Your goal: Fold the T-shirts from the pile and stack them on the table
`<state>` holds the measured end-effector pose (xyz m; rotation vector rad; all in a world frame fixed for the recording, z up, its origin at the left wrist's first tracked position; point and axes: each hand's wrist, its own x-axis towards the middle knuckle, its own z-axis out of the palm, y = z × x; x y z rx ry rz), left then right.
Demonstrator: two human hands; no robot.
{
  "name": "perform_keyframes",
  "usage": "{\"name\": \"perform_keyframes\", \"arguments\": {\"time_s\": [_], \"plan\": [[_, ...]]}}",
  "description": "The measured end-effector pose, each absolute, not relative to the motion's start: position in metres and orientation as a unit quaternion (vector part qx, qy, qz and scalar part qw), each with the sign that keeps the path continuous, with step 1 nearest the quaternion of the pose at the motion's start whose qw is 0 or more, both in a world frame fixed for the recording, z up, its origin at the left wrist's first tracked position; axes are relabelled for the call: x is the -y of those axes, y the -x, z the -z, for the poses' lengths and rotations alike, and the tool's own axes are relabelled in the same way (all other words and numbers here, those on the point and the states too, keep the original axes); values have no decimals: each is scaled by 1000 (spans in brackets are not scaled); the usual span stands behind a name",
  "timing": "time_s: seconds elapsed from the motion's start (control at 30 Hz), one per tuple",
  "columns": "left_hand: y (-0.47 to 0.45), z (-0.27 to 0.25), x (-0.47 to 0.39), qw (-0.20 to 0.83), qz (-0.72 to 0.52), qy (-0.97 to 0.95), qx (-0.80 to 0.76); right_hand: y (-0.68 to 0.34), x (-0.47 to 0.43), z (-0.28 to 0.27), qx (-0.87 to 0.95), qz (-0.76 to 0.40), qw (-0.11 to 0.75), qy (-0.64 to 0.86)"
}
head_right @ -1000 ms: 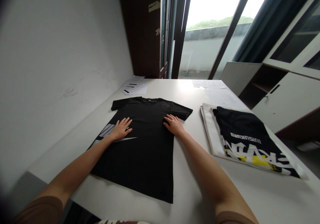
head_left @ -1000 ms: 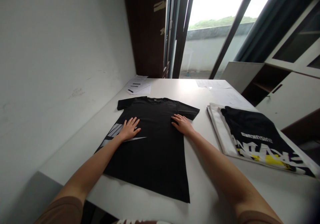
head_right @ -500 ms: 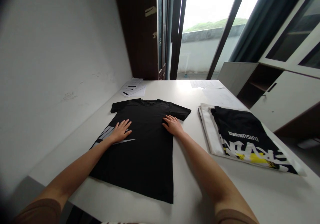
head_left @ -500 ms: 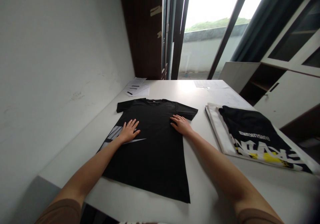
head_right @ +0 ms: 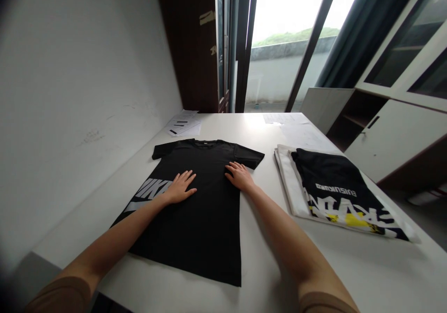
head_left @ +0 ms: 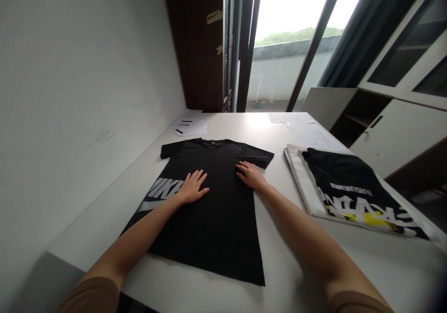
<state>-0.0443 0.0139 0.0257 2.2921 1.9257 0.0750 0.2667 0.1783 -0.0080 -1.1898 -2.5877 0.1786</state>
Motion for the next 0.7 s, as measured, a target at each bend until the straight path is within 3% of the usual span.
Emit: {"name": "perform_keyframes", "arguments": {"time_s": [0.7], "plan": [[-103,-68,81,151,-49,-924,-348,-264,-179,7,886,-46,160,433]]}}
